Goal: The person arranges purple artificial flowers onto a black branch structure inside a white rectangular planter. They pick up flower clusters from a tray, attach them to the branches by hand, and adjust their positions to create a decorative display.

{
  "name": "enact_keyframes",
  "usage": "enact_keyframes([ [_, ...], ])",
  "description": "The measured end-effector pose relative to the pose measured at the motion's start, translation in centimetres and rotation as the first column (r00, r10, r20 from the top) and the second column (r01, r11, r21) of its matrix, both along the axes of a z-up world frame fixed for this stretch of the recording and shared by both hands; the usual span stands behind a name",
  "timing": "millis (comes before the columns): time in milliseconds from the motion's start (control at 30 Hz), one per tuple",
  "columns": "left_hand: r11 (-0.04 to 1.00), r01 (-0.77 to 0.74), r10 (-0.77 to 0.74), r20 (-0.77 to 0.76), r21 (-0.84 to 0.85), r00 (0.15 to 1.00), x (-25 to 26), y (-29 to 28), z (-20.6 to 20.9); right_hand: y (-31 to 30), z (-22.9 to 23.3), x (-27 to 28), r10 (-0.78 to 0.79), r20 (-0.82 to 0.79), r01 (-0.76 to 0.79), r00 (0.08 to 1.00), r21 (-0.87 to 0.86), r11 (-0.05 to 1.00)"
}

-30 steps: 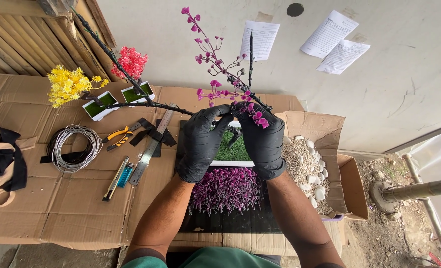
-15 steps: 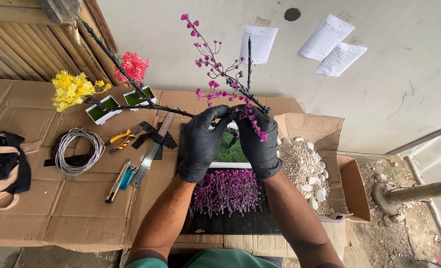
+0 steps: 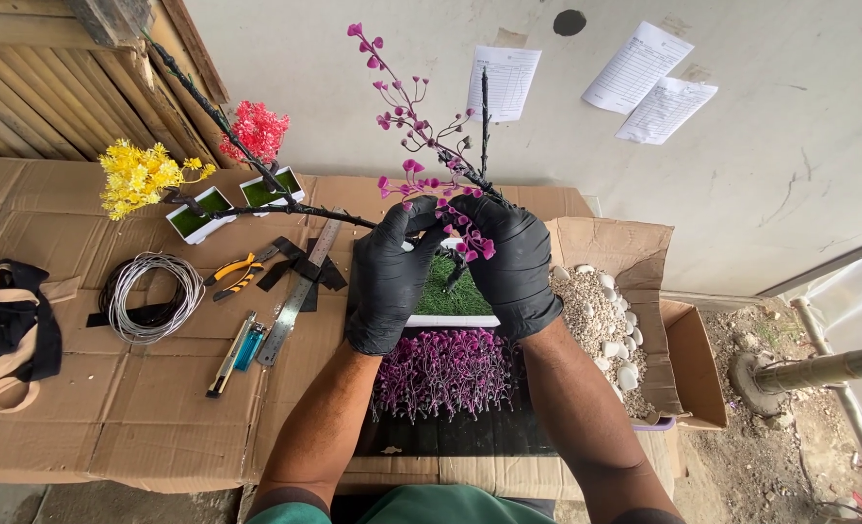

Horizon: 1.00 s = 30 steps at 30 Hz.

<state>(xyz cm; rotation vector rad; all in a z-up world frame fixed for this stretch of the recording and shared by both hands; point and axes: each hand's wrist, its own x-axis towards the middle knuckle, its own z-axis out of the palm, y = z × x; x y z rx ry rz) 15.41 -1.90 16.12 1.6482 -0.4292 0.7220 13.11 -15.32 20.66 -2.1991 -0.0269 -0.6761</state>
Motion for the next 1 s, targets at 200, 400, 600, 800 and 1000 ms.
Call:
enact_keyframes([
  [200,0.999,0.006,-0.007,-0.024,-0.032,1.000,0.1,0.2,0.0,-0.2,-0.4,0.3,0.056,0.022,-0.057,0.998,0.039,0.998],
  [400,0.999,-0.034,0.034,-0.002,-0.032,0.999,0.5,0.0,-0.8,0.7,0.7,-0.3,0.059,-0.008,-0.059,0.998,0.033,0.998],
  [600,0.997,-0.078,0.078,0.005,0.010,0.997,0.3,0.0,-0.9,1.1,-1.0,0.0,-0.034,0.009,0.033,0.999,0.068,0.997],
  [800,0.991,-0.074,0.074,0.000,0.115,0.997,0.1,1.3,-1.1,2.5,-3.0,-1.2,-0.194,0.026,0.183,0.981,0.221,0.958],
  [1000,0.988,-0.078,0.077,0.018,0.133,0.997,-0.5,1.3,0.4,3.0,-3.2,-1.3,-0.063,0.105,-0.001,0.992,0.525,0.851],
])
